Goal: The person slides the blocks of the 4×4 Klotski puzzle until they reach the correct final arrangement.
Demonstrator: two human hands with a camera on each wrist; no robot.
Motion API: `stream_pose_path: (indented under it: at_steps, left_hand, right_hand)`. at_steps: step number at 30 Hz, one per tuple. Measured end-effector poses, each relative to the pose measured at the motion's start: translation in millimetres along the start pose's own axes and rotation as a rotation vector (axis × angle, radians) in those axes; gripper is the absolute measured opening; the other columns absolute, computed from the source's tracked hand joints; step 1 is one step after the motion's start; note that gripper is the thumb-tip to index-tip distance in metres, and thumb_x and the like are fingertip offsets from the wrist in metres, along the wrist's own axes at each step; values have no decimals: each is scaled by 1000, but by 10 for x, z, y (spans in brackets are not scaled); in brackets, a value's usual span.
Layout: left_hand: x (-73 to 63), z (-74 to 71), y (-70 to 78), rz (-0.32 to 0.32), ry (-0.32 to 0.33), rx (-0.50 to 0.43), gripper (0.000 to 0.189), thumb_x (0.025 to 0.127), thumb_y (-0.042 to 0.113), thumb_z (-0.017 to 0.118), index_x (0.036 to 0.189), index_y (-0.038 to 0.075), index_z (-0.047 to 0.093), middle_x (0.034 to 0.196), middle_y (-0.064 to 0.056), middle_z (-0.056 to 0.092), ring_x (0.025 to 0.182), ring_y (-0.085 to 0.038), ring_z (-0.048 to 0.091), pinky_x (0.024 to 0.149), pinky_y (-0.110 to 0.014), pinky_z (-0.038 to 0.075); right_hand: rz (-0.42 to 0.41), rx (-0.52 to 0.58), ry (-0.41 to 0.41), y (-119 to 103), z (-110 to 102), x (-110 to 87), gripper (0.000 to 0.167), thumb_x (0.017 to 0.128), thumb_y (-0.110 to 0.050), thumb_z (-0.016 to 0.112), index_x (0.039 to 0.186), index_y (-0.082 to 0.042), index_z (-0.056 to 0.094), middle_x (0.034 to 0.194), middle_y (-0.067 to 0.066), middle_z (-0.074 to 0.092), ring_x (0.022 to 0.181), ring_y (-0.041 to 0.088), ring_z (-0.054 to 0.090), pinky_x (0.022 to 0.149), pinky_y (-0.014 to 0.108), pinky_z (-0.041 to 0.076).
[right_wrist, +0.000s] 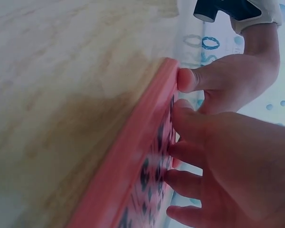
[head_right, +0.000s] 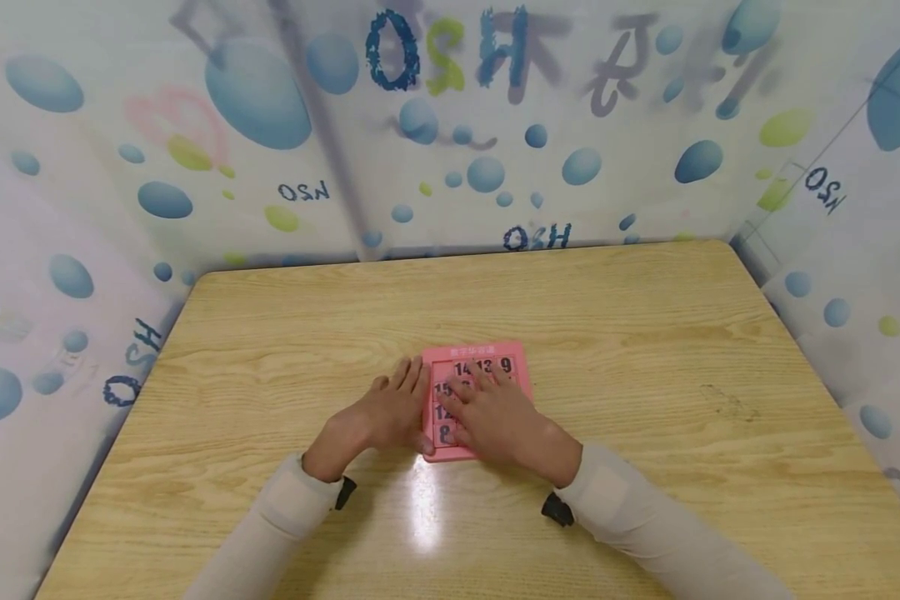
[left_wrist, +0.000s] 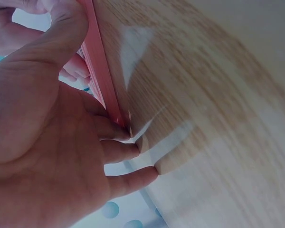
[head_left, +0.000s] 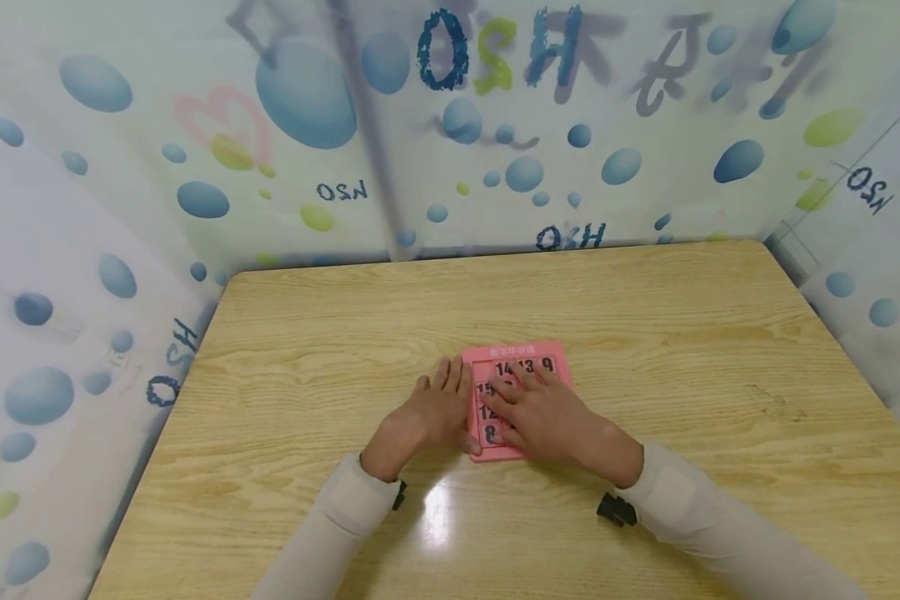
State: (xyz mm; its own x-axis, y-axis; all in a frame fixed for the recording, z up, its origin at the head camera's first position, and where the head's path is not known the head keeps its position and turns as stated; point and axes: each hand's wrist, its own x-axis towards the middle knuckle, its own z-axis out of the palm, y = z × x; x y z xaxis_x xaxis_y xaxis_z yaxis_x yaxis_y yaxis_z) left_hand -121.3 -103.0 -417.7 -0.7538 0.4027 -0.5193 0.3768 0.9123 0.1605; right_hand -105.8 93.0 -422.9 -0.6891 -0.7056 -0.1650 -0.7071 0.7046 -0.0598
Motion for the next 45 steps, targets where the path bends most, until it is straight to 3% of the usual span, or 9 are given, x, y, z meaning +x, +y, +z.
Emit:
stream_pose_path:
  at_steps: [5, 16, 26, 45]
  left_hand:
    - [2, 0, -4, -1, 6, -4, 120, 81, 60, 69, 158, 1, 0, 165, -18, -6, 153, -35, -4, 122, -54, 16]
    - [9, -9, 8, -8, -6, -30, 122, 79, 58, 72, 158, 0, -2, 165, -18, -6, 153, -33, -5, 123, -51, 13]
    - [14, -10, 4, -10, -8, -36, 122, 79, 58, 72, 158, 1, -1, 165, -18, -6, 153, -33, -5, 123, -52, 13]
    - [16, -13, 4, 1, -11, 16, 120, 80, 61, 70, 159, 1, 2, 166, -19, -4, 153, -35, -2, 122, -53, 18]
  right_hand:
    - [-4, 8, -35, 71, -79, 15, 56, 103, -48, 45, 151, -20, 45, 156, 5, 42, 146, 38, 32, 117, 59, 27]
    - [89, -17, -35, 292, -118, 7, 55, 100, -48, 51, 148, -20, 50, 151, 7, 49, 147, 39, 29, 116, 63, 26]
    - [77, -23, 10, 253, -97, 35, 53, 99, -48, 53, 144, -19, 55, 147, 8, 53, 144, 41, 35, 113, 64, 29]
    - [51, -13, 23, 121, -96, 156, 53, 101, -48, 51, 145, -18, 54, 150, 7, 50, 143, 41, 36, 111, 60, 35]
